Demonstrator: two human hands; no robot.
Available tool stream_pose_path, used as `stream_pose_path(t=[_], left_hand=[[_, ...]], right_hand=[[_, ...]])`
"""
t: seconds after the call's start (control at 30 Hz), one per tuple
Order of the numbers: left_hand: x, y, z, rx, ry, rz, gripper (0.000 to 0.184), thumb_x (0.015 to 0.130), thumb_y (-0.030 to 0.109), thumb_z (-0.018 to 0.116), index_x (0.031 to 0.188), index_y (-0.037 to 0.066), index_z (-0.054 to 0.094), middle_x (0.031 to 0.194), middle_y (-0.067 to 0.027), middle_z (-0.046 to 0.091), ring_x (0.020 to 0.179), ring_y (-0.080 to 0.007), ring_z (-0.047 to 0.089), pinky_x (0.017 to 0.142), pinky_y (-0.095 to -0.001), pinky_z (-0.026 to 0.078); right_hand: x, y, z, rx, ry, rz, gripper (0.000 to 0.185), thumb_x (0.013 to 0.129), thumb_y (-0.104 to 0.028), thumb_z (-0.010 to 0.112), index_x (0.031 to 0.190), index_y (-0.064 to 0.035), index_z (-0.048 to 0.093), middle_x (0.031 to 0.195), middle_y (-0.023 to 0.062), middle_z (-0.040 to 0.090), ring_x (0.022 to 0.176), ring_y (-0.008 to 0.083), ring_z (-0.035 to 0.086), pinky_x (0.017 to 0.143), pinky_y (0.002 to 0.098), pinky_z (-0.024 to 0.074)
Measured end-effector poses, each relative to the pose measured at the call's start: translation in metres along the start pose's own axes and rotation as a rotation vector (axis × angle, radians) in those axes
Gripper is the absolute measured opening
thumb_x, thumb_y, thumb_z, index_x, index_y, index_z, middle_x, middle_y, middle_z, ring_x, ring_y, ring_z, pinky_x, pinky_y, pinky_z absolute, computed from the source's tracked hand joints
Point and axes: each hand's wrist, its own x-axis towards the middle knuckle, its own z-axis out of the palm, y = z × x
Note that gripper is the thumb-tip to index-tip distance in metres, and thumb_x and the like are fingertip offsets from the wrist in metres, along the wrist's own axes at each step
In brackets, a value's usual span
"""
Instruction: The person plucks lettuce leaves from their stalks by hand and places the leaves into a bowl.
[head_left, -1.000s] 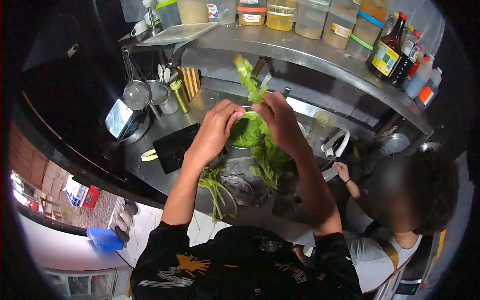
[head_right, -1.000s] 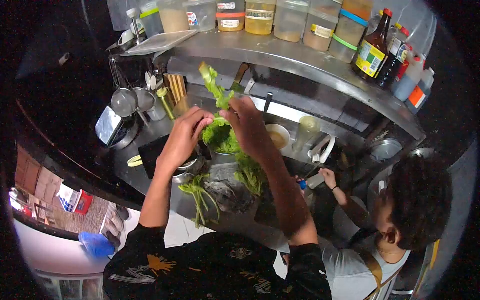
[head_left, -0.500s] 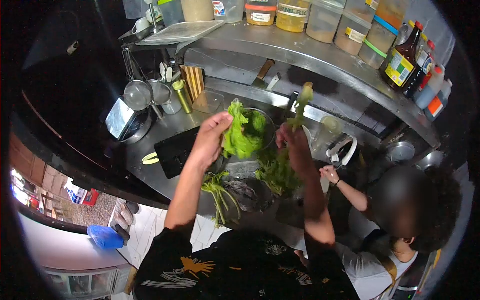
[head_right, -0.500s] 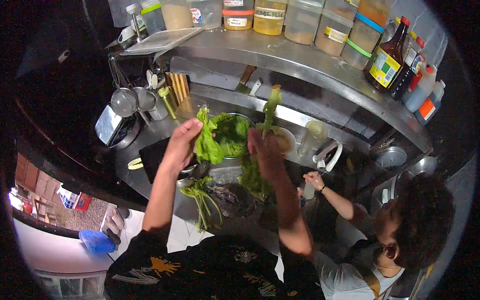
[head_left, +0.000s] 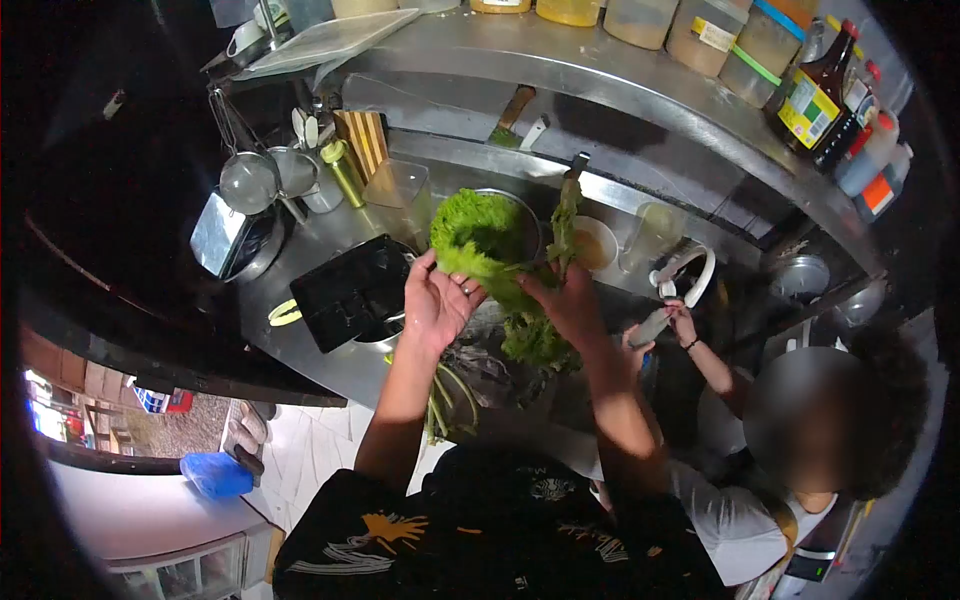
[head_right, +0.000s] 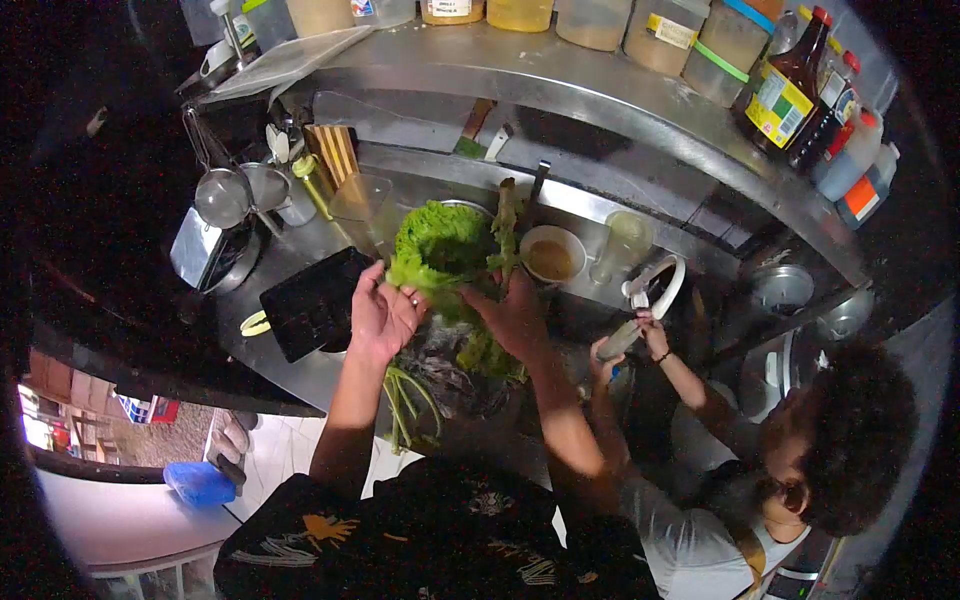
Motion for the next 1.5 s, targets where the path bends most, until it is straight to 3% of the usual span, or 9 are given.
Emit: stream_pose_path(t=[0.1, 0.27, 0.53, 0.77, 1.03, 1.13, 1.23, 1.33, 1.5], left_hand=[[-0.006, 0.003, 0.023, 0.319, 0.341, -0.019, 0.063, 0.100, 0.060, 0.048, 0.120, 0.003, 0.067, 0.103, -0.0053, 0.069, 0.090, -0.0192, 0.068, 0.083, -0.0361, 0.058], [-0.003, 0.021, -0.026, 1.345, 0.085, -0.207, 0.030, 0.096, 0.027, 0.073, 0.114, 0.004, 0.072, 0.099, -0.0031, 0.070, 0.093, -0.0107, 0.063, 0.081, -0.0289, 0.051], [0.027, -0.022, -0.054, 1.593, -0.319, -0.148, 0.022, 0.087, 0.007, 0.070, 0.108, 0.000, 0.070, 0.086, -0.0034, 0.070, 0.080, -0.0119, 0.063, 0.073, -0.0314, 0.052], [0.086, -0.034, -0.100, 1.329, 0.095, -0.022, 0.023, 0.080, -0.001, 0.072, 0.104, -0.001, 0.072, 0.088, -0.0043, 0.073, 0.078, -0.0112, 0.067, 0.071, -0.0299, 0.054], [0.229, -0.030, -0.171, 1.133, 0.408, 0.247, 0.027, 0.078, 0.002, 0.079, 0.103, -0.003, 0.072, 0.088, -0.0102, 0.076, 0.075, -0.0219, 0.073, 0.066, -0.0360, 0.057], [0.245, -0.041, -0.187, 1.791, 0.558, 0.469, 0.030, 0.073, 0.008, 0.085, 0.098, -0.003, 0.070, 0.084, -0.0177, 0.074, 0.072, -0.0359, 0.072, 0.068, -0.0435, 0.058], [0.245, -0.041, -0.189, 1.854, 0.520, 0.528, 0.037, 0.073, 0.015, 0.087, 0.100, -0.002, 0.067, 0.091, -0.0228, 0.070, 0.079, -0.0445, 0.069, 0.073, -0.0478, 0.056], [0.193, -0.050, -0.109, 1.812, 0.657, 0.655, 0.036, 0.077, 0.014, 0.082, 0.106, 0.003, 0.065, 0.105, -0.0216, 0.068, 0.092, -0.0425, 0.068, 0.076, -0.0492, 0.055], [0.194, -0.073, -0.188, 2.449, 0.113, 0.552, 0.039, 0.079, 0.012, 0.069, 0.118, 0.012, 0.068, 0.124, -0.0120, 0.064, 0.114, -0.0325, 0.061, 0.089, -0.0455, 0.052]], right_hand=[[0.000, 0.005, -0.002, -0.028, -0.024, 0.009, 0.057, 0.078, -0.035, 0.088, 0.113, -0.0023, 0.057, 0.101, 0.0096, 0.058, 0.094, 0.0236, 0.055, 0.084, 0.0396, 0.0475], [-0.002, 0.021, -0.016, -0.137, -0.187, -0.141, 0.061, 0.075, -0.036, 0.090, 0.113, -0.0024, 0.057, 0.102, 0.0083, 0.059, 0.094, 0.0231, 0.056, 0.085, 0.0394, 0.0478], [-0.010, 0.068, -0.015, -0.159, -0.184, 0.052, 0.073, 0.073, -0.032, 0.092, 0.128, -0.0013, 0.056, 0.116, 0.0112, 0.066, 0.105, 0.0228, 0.063, 0.094, 0.0385, 0.0494], [-0.002, 0.112, -0.047, 0.086, 0.071, 0.258, 0.060, 0.086, -0.012, 0.083, 0.134, 0.0021, 0.049, 0.117, 0.0151, 0.070, 0.095, 0.0197, 0.072, 0.073, 0.0298, 0.0589], [-0.010, 0.136, -0.044, 0.285, 0.147, 0.282, 0.025, 0.095, 0.001, 0.065, 0.116, 0.0069, 0.052, 0.111, 0.0151, 0.069, 0.094, 0.0215, 0.071, 0.081, 0.0351, 0.0596], [-0.017, 0.138, -0.032, 0.496, 0.174, 0.379, 0.018, 0.099, -0.002, 0.060, 0.113, 0.0070, 0.054, 0.104, 0.0139, 0.071, 0.093, 0.0217, 0.070, 0.083, 0.0370, 0.0591], [-0.026, 0.129, -0.033, 0.350, 0.159, 0.362, 0.022, 0.098, -0.013, 0.067, 0.111, 0.0029, 0.057, 0.097, 0.0092, 0.071, 0.093, 0.0182, 0.069, 0.083, 0.0350, 0.0560], [-0.046, 0.135, -0.033, 0.238, 0.120, 0.471, 0.029, 0.094, -0.018, 0.074, 0.113, -0.0012, 0.059, 0.097, 0.0055, 0.069, 0.092, 0.0148, 0.067, 0.078, 0.0333, 0.0539], [-0.054, 0.166, -0.032, 0.227, 0.066, 0.494, 0.035, 0.094, -0.025, 0.075, 0.114, -0.0020, 0.058, 0.099, 0.0041, 0.068, 0.093, 0.0135, 0.065, 0.079, 0.0322, 0.0524]])
